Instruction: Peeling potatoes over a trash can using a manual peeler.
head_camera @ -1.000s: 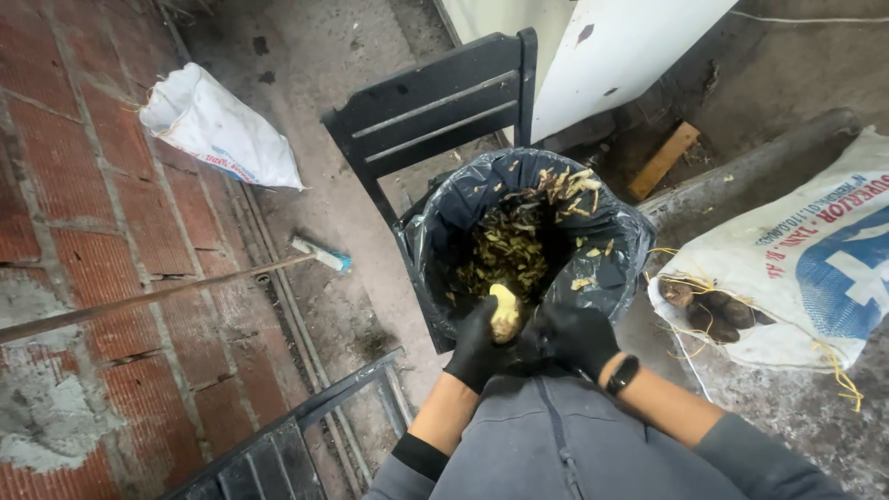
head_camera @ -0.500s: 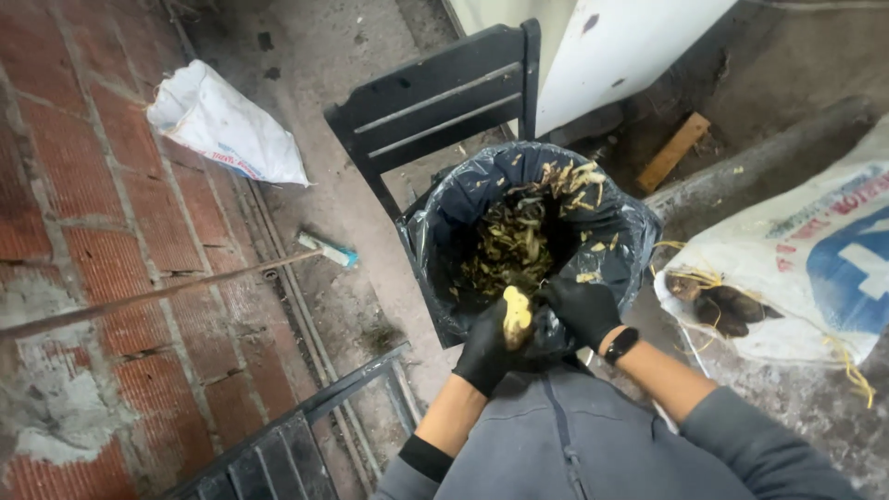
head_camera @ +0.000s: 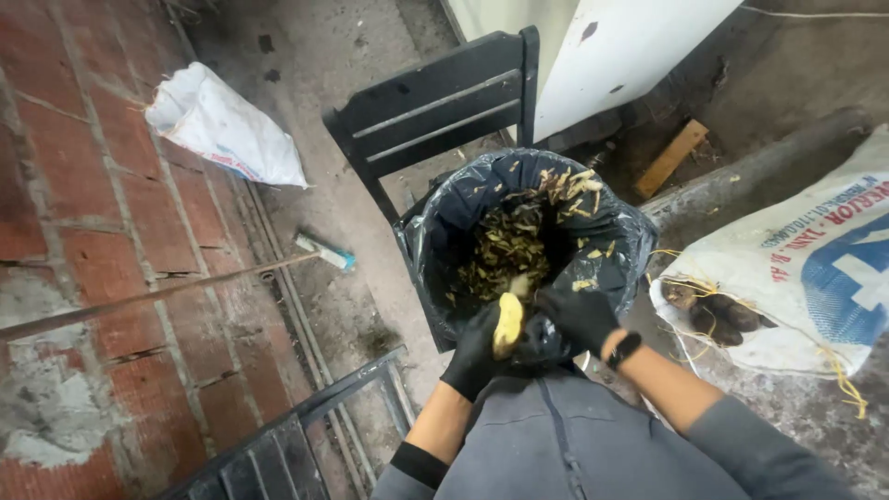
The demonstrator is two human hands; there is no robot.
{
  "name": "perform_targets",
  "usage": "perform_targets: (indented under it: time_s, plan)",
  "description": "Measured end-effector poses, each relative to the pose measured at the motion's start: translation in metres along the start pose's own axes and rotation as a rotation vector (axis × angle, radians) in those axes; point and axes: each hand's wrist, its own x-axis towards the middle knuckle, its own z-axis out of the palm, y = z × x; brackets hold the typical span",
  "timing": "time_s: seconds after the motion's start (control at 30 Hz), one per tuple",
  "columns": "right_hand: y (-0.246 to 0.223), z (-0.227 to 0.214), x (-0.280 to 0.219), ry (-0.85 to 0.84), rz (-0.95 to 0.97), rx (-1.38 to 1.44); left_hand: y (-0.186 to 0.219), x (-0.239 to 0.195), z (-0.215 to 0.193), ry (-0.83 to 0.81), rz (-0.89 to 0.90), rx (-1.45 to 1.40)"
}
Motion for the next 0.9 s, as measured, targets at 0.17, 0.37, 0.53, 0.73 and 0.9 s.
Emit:
perform_targets:
  time_s: [0.17,0.37,0.53,0.73,0.9]
  plan:
    - [-0.005,-0.012,0.003,0.053,0.21,0.315,-0.004,0.006,-0.003,0.02,-0.003,-0.018]
    - [-0.005,-0.01,0.006,-0.001,0.346,0.291,0.014,-0.013,0.035,-0.029,-0.06,-0.04]
    - [-0.012,0.002,-0.011,0.122,0.379,0.339,-0.014,0.026,0.006,-0.196,-0.134,-0.384]
    - [-0.016,-0.015,-0.005,0.201,0.28,0.301,-0.028,0.025,0.015,0.097,-0.073,-0.235]
    - [-0.012,-0.022,-0.008,0.152,0.509,0.363,-0.013,0.019,0.036,0.086,-0.031,-0.251]
